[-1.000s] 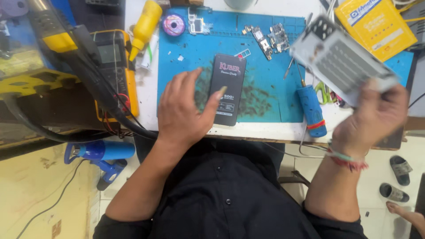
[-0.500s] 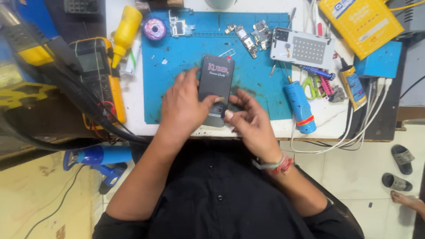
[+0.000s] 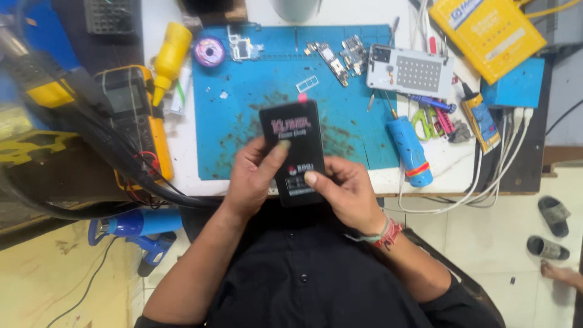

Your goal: The person disassembles a Samsung smartphone, removing the back cover and battery. They then use a soldering iron to work on the internal circuit board and a toothbrush to clean the board's surface.

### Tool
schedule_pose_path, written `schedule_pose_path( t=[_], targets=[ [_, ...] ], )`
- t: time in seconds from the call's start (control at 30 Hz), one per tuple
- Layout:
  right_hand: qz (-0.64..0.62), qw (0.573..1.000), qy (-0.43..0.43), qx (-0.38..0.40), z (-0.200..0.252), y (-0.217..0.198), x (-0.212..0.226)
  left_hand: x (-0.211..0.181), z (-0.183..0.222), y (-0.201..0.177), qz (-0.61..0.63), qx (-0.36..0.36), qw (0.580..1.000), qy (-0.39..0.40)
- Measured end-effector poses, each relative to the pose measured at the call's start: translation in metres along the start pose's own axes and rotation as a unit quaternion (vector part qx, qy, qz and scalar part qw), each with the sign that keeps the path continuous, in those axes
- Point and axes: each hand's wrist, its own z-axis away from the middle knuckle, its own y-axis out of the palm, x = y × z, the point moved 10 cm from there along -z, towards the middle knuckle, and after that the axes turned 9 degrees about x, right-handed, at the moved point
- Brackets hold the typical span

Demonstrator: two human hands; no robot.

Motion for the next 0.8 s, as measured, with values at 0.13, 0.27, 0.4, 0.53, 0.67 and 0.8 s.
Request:
schedule_pose_path(
  t=[0.13, 0.27, 0.4, 0.53, 0.67, 0.8],
  targets=[
    [0.042, 0.999, -0.014, 0.026, 0.001, 0.017, 0.01, 0.013, 0.004, 0.022, 0.291, 0.073, 0.953, -0.04],
    [0.1, 0.993, -0.056, 0.032, -0.002, 0.029, 0.023, 0.006, 0.004, 0.029, 0.36, 0.083, 0.929, -0.026],
    [0.147, 0.987, -0.04, 0.043, -0.004, 0.03, 0.019, -0.001, 0.004, 0.03, 0.376, 0.079, 0.923, -0.014],
    [0.245, 0.969, -0.012, -0.002, -0.002, 0.025, 0.028, -0.014, 0.003, 0.031, 0.384, 0.109, 0.917, 0.004],
    [0.453, 0.864, -0.191, -0.103, 0.001, 0.029, 0.106, -0.025, 0.003, 0.02, 0.396, 0.082, 0.915, 0.008],
    [0.616, 0.758, -0.205, -0.07, -0.049, 0.028, 0.125, -0.015, 0.011, 0.011, 0.395, 0.067, 0.915, -0.048]
  ],
)
